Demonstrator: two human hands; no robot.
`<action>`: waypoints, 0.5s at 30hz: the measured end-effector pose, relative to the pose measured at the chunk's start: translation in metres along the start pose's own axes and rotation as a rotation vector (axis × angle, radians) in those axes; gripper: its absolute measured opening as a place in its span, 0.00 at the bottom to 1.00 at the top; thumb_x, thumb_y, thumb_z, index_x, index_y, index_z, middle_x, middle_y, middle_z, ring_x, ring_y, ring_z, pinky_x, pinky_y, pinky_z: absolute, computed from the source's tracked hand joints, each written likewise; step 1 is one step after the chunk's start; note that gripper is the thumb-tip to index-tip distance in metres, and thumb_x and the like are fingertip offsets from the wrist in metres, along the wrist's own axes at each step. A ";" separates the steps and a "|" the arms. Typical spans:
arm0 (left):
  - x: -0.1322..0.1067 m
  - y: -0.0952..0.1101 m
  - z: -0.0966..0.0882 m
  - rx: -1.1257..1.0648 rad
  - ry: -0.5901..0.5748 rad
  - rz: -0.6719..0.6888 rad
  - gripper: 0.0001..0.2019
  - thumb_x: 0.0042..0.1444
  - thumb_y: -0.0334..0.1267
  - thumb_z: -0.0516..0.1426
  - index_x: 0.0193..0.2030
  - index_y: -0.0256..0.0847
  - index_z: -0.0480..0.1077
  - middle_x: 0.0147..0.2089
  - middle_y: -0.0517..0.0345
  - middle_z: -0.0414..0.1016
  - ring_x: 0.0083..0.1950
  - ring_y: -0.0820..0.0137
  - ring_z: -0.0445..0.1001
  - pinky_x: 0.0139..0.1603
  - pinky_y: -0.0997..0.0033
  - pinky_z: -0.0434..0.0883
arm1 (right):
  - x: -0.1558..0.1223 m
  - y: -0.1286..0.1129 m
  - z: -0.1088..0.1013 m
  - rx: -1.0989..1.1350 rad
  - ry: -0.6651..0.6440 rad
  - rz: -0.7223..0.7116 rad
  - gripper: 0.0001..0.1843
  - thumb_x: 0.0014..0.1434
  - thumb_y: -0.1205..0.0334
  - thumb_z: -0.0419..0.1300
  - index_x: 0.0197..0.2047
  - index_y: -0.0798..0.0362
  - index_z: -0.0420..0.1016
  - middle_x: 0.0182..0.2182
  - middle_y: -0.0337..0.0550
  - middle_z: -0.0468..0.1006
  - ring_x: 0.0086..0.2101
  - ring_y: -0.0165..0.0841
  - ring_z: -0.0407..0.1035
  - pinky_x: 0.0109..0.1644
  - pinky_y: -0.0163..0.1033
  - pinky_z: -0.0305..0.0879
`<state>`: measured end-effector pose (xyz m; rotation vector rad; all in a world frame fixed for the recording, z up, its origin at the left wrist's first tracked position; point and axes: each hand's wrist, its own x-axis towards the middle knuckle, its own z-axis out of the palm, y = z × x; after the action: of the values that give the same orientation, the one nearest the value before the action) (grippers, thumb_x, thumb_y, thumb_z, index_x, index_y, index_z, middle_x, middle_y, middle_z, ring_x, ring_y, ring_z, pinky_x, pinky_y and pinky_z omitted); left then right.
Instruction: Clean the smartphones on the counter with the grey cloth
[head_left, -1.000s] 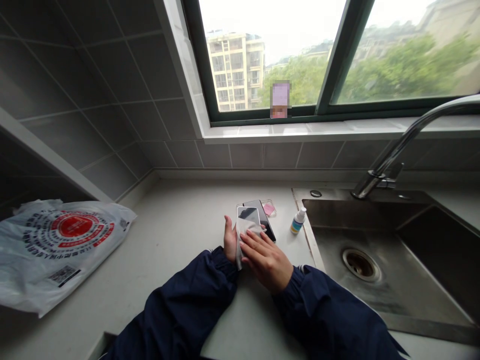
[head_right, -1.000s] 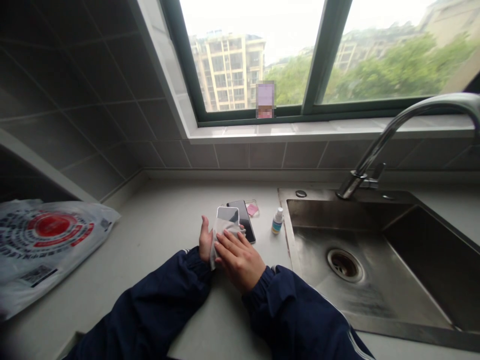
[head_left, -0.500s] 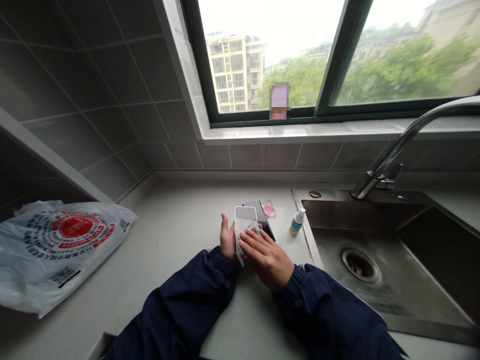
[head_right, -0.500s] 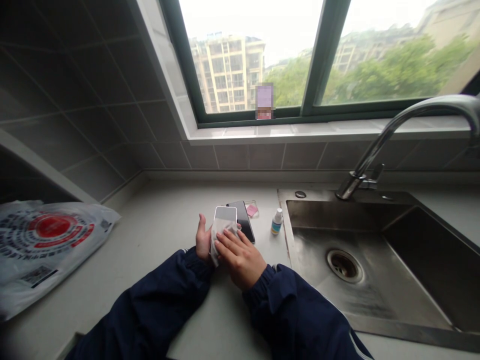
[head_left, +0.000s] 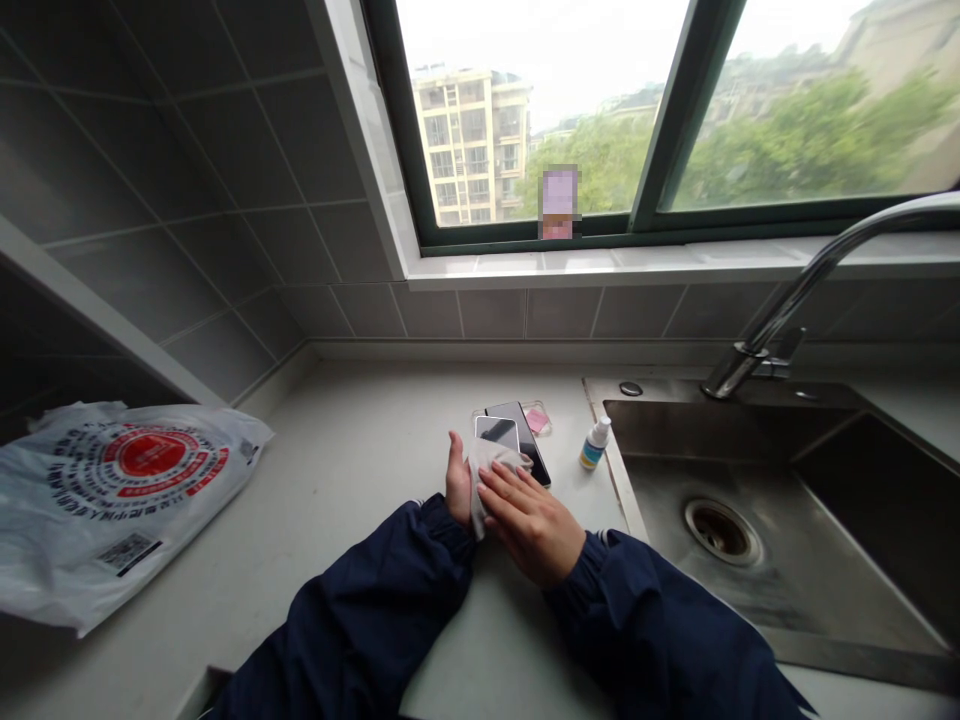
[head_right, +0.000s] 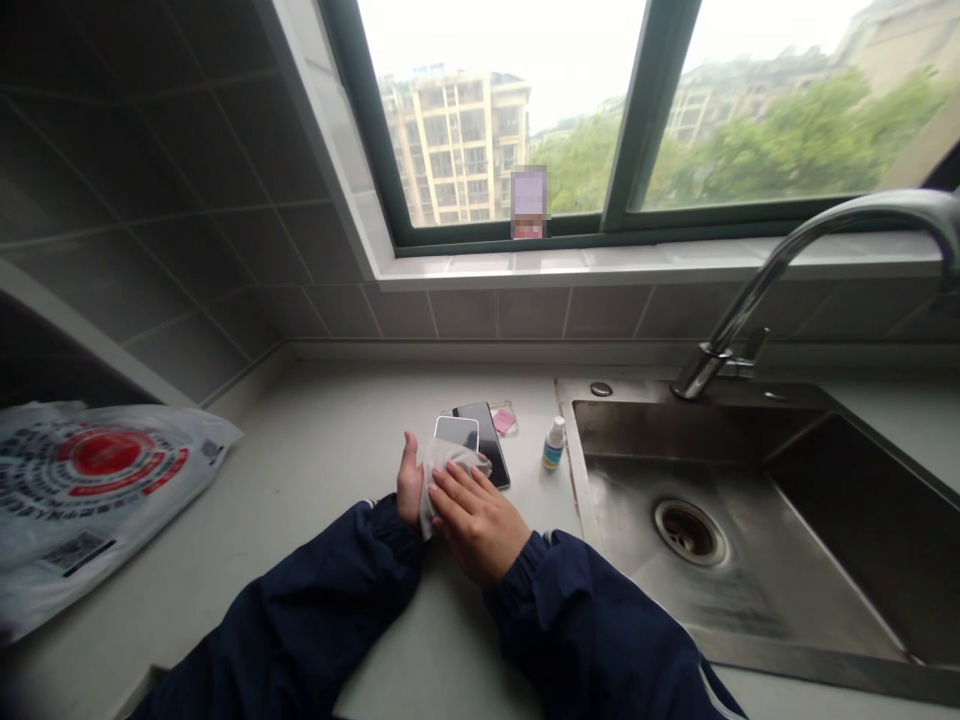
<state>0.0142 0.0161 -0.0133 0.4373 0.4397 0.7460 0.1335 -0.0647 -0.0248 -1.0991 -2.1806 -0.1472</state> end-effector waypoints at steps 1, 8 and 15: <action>0.000 -0.001 0.001 -0.014 0.002 -0.016 0.46 0.55 0.71 0.40 0.52 0.25 0.71 0.40 0.35 0.79 0.46 0.51 0.78 0.53 0.53 0.70 | 0.000 -0.001 -0.001 -0.005 -0.033 0.008 0.23 0.66 0.65 0.53 0.64 0.59 0.64 0.62 0.54 0.66 0.64 0.45 0.55 0.65 0.56 0.60; -0.006 -0.021 0.007 -0.062 -0.035 0.046 0.39 0.62 0.63 0.42 0.61 0.28 0.66 0.58 0.37 0.72 0.65 0.55 0.65 0.69 0.57 0.55 | -0.002 0.008 -0.005 -0.057 -0.108 0.131 0.33 0.69 0.53 0.48 0.70 0.62 0.50 0.69 0.57 0.49 0.68 0.48 0.41 0.66 0.59 0.55; -0.006 -0.031 0.009 0.102 -0.291 0.171 0.32 0.63 0.57 0.48 0.67 0.40 0.60 0.70 0.52 0.57 0.74 0.61 0.43 0.73 0.62 0.41 | -0.002 0.018 -0.008 -0.136 0.028 0.271 0.37 0.69 0.52 0.46 0.73 0.58 0.36 0.70 0.57 0.44 0.69 0.49 0.38 0.67 0.61 0.49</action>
<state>0.0324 -0.0103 -0.0207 0.6751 0.1688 0.8127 0.1519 -0.0577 -0.0240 -1.4488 -1.9976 -0.1901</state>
